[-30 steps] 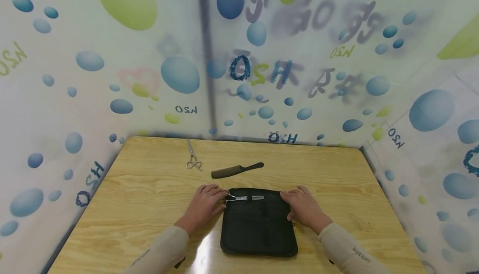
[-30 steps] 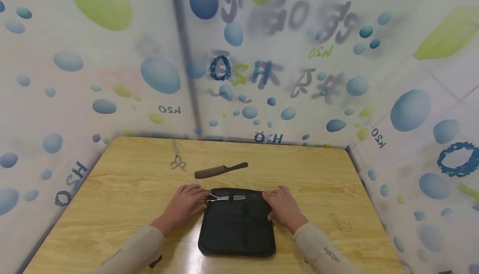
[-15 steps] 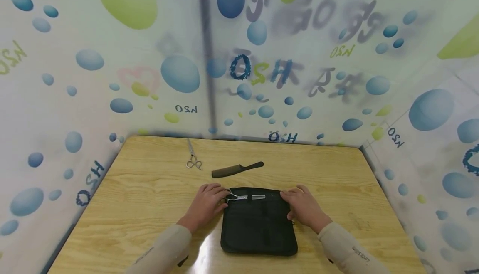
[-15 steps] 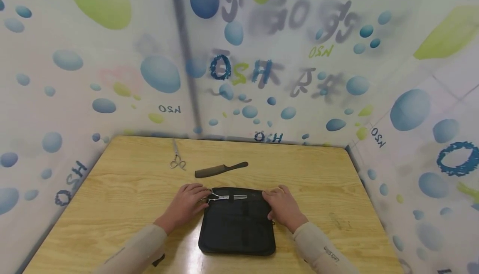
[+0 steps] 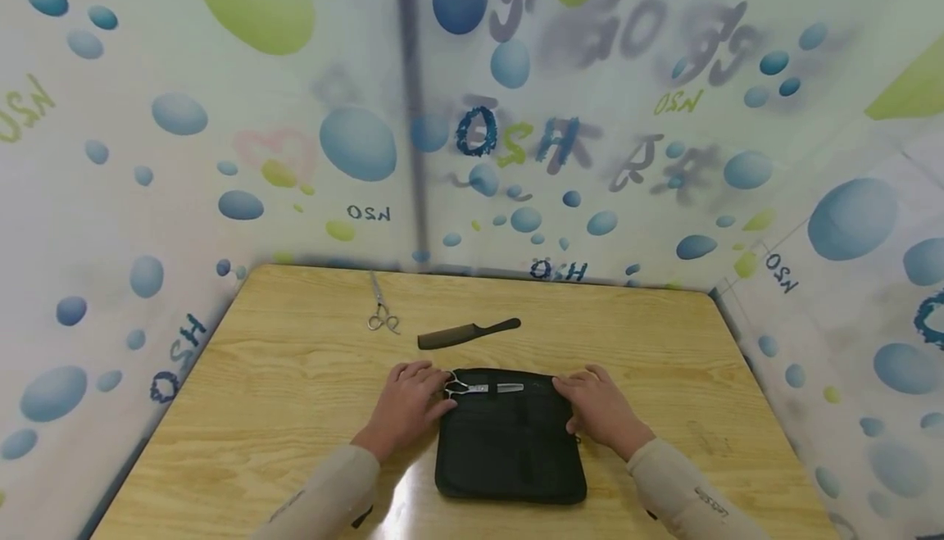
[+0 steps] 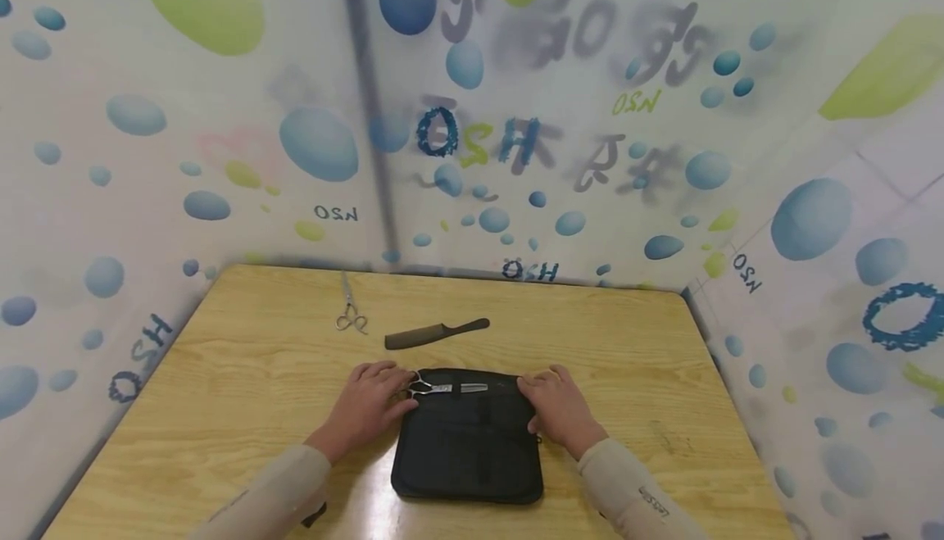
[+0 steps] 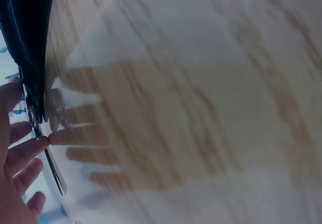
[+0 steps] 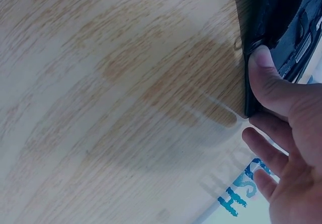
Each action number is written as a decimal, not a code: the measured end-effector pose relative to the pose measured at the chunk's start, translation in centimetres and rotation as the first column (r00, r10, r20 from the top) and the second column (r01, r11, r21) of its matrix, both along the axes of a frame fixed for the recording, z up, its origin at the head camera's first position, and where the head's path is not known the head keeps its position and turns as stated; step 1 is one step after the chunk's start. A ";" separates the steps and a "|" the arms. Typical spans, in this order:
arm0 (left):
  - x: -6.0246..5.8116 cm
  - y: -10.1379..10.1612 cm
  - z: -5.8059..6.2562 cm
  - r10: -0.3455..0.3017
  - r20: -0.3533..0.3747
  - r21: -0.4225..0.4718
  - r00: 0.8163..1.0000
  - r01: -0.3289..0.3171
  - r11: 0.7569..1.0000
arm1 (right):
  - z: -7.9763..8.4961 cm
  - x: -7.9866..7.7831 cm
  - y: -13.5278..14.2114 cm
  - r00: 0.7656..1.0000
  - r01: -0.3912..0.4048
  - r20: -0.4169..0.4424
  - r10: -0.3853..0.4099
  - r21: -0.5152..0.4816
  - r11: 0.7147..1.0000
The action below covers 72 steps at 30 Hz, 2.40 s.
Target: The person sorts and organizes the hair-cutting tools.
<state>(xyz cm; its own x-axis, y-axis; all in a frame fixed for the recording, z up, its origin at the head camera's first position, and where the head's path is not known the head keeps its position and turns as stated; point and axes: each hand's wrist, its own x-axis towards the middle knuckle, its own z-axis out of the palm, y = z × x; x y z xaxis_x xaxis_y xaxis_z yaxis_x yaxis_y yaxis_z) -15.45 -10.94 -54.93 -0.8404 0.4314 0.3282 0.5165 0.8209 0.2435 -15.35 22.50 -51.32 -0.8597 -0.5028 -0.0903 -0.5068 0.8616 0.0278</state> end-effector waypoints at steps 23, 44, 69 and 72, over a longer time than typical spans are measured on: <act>-0.3 1.2 -0.1 0.029 0.019 0.008 0.999 -0.029 1.000 | 0.0 0.1 0.0 1.000 -0.006 -0.031 0.006 -0.024 1.000; -0.3 1.3 0.2 0.062 0.037 -0.012 0.997 -0.062 0.998 | -0.5 -0.1 0.1 0.999 0.005 -0.048 -0.006 -0.020 1.000; -0.5 2.0 0.4 0.021 0.087 -0.010 0.996 -0.020 1.000 | -0.4 0.0 0.1 0.999 0.000 -0.053 -0.002 -0.023 1.000; -0.5 2.1 0.6 0.023 0.080 -0.041 0.997 -0.020 0.999 | -0.3 0.0 0.1 0.999 0.000 -0.047 -0.001 -0.024 1.000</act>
<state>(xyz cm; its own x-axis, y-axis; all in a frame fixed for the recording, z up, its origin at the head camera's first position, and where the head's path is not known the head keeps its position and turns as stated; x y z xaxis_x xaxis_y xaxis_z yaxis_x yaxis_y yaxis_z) -15.99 -8.83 -54.35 -0.8726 0.4243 0.2422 0.4787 0.8415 0.2505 -15.34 22.55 -51.60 -0.8628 -0.5042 -0.0376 -0.5053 0.8624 0.0306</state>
